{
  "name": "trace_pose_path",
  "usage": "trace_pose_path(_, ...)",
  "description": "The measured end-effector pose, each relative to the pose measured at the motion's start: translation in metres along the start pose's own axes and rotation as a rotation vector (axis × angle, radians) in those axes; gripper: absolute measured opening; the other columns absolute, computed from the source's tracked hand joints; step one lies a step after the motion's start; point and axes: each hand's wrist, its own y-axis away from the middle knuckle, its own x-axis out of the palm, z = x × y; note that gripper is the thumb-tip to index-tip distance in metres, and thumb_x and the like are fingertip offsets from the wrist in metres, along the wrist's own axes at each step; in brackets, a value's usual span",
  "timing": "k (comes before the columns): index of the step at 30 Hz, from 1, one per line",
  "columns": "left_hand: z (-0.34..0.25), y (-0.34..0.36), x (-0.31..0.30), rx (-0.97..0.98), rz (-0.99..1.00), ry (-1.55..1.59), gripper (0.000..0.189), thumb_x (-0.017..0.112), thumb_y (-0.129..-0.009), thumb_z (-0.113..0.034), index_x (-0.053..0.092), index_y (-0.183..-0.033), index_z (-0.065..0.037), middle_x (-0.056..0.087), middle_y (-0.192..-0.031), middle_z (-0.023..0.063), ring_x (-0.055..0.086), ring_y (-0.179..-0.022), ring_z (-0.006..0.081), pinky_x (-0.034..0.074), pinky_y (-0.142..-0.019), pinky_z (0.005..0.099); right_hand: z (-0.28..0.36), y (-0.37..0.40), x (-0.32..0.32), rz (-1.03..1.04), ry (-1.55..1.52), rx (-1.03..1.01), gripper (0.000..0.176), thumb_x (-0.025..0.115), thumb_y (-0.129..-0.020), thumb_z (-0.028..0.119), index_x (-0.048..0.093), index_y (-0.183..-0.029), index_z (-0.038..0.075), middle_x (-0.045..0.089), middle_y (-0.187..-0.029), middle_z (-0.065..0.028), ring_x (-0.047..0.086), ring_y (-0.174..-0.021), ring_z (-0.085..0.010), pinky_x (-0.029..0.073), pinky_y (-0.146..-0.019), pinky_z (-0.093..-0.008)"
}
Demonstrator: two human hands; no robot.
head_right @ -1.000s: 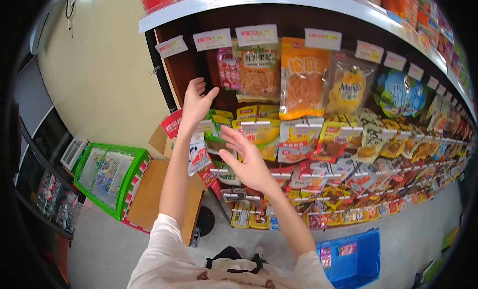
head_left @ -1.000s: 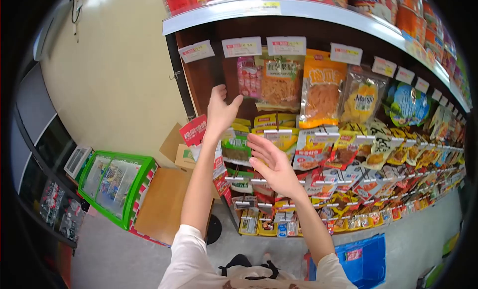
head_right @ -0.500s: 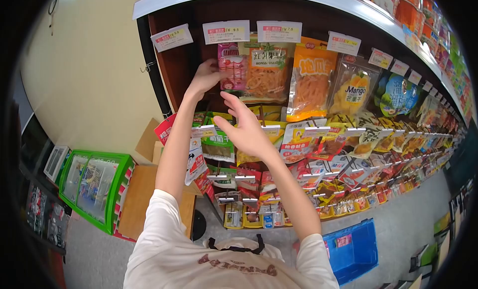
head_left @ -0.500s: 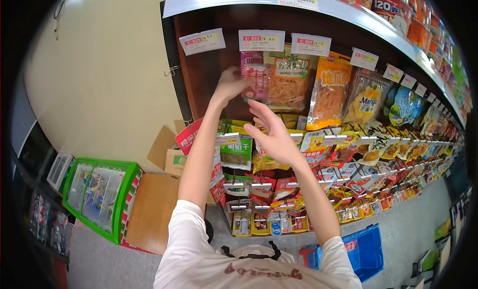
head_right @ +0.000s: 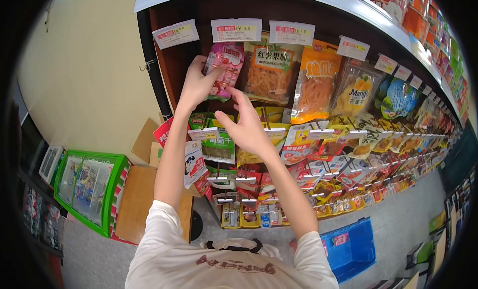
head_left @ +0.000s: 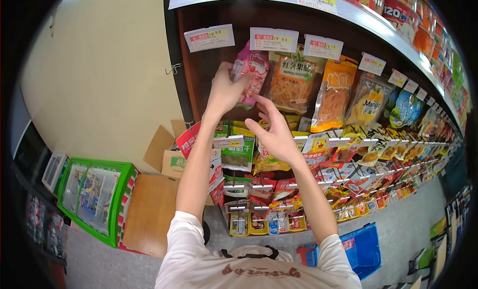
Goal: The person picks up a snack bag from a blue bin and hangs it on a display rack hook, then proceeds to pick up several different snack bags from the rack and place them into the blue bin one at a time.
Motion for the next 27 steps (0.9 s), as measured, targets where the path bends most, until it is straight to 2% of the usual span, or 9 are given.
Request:
trace_pose_path(5,-0.016,0.013,-0.011,-0.024,0.003,0.107,0.044,0.07,-0.089,-0.029,0.056,-0.108,0.008,0.066,-0.091,0.0108,0.063,-0.071,0.0105,0.05,-0.051,0.0235,-0.009,-0.005,0.011,-0.192,-0.051,-0.003,0.068,0.066,-0.091,0.02,0.031,-0.144,-0.003,0.045,-0.14,-0.0276,0.047,-0.131,-0.0342,0.039,-0.109,-0.043)
trace_pose_path(7,-0.028,0.02,-0.017,-0.029,0.012,0.156,0.046,0.07,-0.089,-0.029,0.056,-0.109,0.01,0.067,-0.089,0.0138,0.064,-0.07,0.013,0.051,-0.053,0.0264,-0.01,-0.006,0.014,-0.26,-0.063,0.025,0.069,0.067,-0.091,0.019,0.028,-0.145,-0.003,0.045,-0.139,-0.0289,0.048,-0.129,-0.0335,0.04,-0.108,-0.0424)
trace_pose_path(9,-0.039,0.028,-0.021,-0.034,0.02,0.206,0.049,0.07,-0.088,-0.029,0.055,-0.111,0.012,0.067,-0.088,0.0167,0.065,-0.069,0.0156,0.051,-0.055,0.0293,-0.007,-0.007,0.016,-0.224,-0.338,0.021,0.068,0.065,-0.093,0.013,0.024,-0.146,-0.002,0.048,-0.135,-0.0249,0.053,-0.123,-0.0285,0.044,-0.103,-0.0386)
trace_pose_path(12,-0.052,0.043,-0.026,-0.12,0.093,0.331,0.048,0.064,-0.094,-0.032,0.055,-0.117,0.008,0.066,-0.093,0.0089,0.062,-0.07,0.0079,0.049,-0.05,0.0226,0.01,-0.002,0.014,-0.219,-0.493,0.057,0.068,0.061,-0.094,0.008,0.021,-0.148,-0.001,0.05,-0.131,-0.0199,0.056,-0.118,-0.0228,0.046,-0.1,-0.0346)
trace_pose_path(14,-0.056,0.049,-0.027,-0.195,0.144,0.395,0.046,0.061,-0.096,-0.033,0.055,-0.118,0.007,0.066,-0.095,0.0084,0.062,-0.074,0.0069,0.051,-0.058,0.0227,0.026,0.003,0.011,-0.229,-0.508,0.026,0.068,0.06,-0.095,0.006,0.02,-0.148,0.0,0.05,-0.13,-0.019,0.056,-0.118,-0.022,0.047,-0.099,-0.0341)
trace_pose_path(18,-0.057,0.057,-0.017,-0.138,0.097,0.629,0.043,0.062,-0.097,-0.031,0.055,-0.117,0.007,0.067,-0.094,0.009,0.064,-0.071,0.0054,0.049,-0.05,0.0193,0.039,0.008,0.005,-0.247,-0.505,-0.07,0.069,0.06,-0.095,0.005,0.019,-0.15,0.001,0.048,-0.132,-0.0179,0.056,-0.118,-0.0214,0.049,-0.097,-0.0338)
trace_pose_path(21,-0.065,0.062,-0.018,-0.124,0.135,0.722,0.042,0.059,-0.099,-0.03,0.054,-0.12,0.006,0.067,-0.098,0.0091,0.065,-0.077,0.0061,0.052,-0.056,0.0197,0.049,0.012,-0.003,-0.252,-0.471,-0.122,0.069,0.06,-0.094,0.004,0.02,-0.151,0.001,0.047,-0.134,-0.0176,0.054,-0.12,-0.0215,0.05,-0.096,-0.0335)
trace_pose_path(23,-0.075,0.067,-0.015,-0.134,0.141,0.796,0.032,0.054,-0.101,-0.025,0.055,-0.119,0.002,0.067,-0.108,0.0089,0.066,-0.093,0.009,0.053,-0.081,0.0255,0.055,0.013,-0.009,-0.252,-0.462,-0.138,0.068,0.06,-0.094,0.004,0.021,-0.15,0.001,0.046,-0.134,-0.0173,0.054,-0.12,-0.0214,0.05,-0.096,-0.0336)
trace_pose_path(27,-0.084,0.078,-0.007,-0.138,0.104,0.82,0.038,0.057,-0.1,-0.028,0.054,-0.12,0.003,0.067,-0.103,0.0084,0.065,-0.087,0.0074,0.054,-0.074,0.0222,0.059,0.021,-0.019,-0.227,-0.449,-0.106,0.067,0.06,-0.094,0.004,0.022,-0.15,0.001,0.046,-0.135,-0.0162,0.053,-0.12,-0.0205,0.049,-0.097,-0.0331)
